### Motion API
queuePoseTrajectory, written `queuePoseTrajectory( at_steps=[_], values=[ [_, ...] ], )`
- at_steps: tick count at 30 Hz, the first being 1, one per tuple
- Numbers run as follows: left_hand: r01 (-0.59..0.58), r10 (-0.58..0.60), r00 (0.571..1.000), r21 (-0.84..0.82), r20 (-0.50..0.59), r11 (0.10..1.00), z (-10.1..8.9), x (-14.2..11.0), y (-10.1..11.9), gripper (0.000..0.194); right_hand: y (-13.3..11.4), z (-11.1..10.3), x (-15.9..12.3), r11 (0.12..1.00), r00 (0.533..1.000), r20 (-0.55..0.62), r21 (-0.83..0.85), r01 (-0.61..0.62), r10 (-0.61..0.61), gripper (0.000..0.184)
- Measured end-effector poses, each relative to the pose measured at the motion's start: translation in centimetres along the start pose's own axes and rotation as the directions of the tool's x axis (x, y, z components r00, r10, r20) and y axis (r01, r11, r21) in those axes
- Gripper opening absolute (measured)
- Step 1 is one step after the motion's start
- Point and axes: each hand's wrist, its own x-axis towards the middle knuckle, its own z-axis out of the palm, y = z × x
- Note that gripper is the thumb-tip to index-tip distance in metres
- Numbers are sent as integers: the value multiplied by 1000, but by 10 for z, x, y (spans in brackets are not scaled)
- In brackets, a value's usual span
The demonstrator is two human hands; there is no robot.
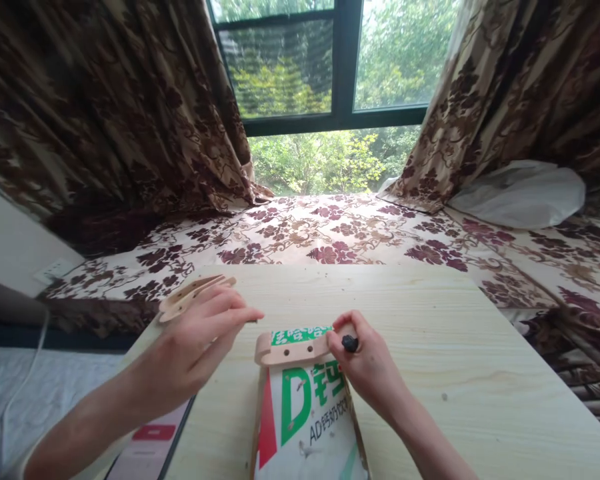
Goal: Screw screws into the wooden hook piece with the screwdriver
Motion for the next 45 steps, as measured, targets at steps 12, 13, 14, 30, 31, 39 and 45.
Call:
queuePoseTrajectory(
  at_steps=[12, 13, 14, 30, 31, 39, 45],
  values=[
    [319, -281, 947, -533, 154, 784, 36, 15, 23, 22, 6, 7, 6, 997, 999, 15, 59, 40, -40, 21],
    [357, -310, 933, -564, 182, 745, 35, 15, 24, 21, 7, 7, 6, 997, 999, 14, 58, 41, -42, 21],
    [389, -333, 920, -587, 208, 710, 35, 15, 25, 20, 7, 8, 6, 997, 999, 12, 57, 42, -43, 21],
    [430, -352, 901, -639, 256, 638, 40, 27, 21, 25, 6, 5, 5, 998, 998, -17, 39, 58, -57, 21],
    [424, -352, 904, -619, 244, 661, 41, 28, 22, 23, 6, 4, 5, 997, 998, -19, 40, 61, -60, 20],
    [362, -355, 929, -460, 106, 811, 58, 36, 30, 12, 4, 3, 6, 997, 997, -24, 31, 77, -77, 18],
    [349, -323, 937, -364, 131, 864, 73, 32, 28, 9, 2, 1, 5, 997, 997, -30, 20, 72, -72, 18]
  ],
)
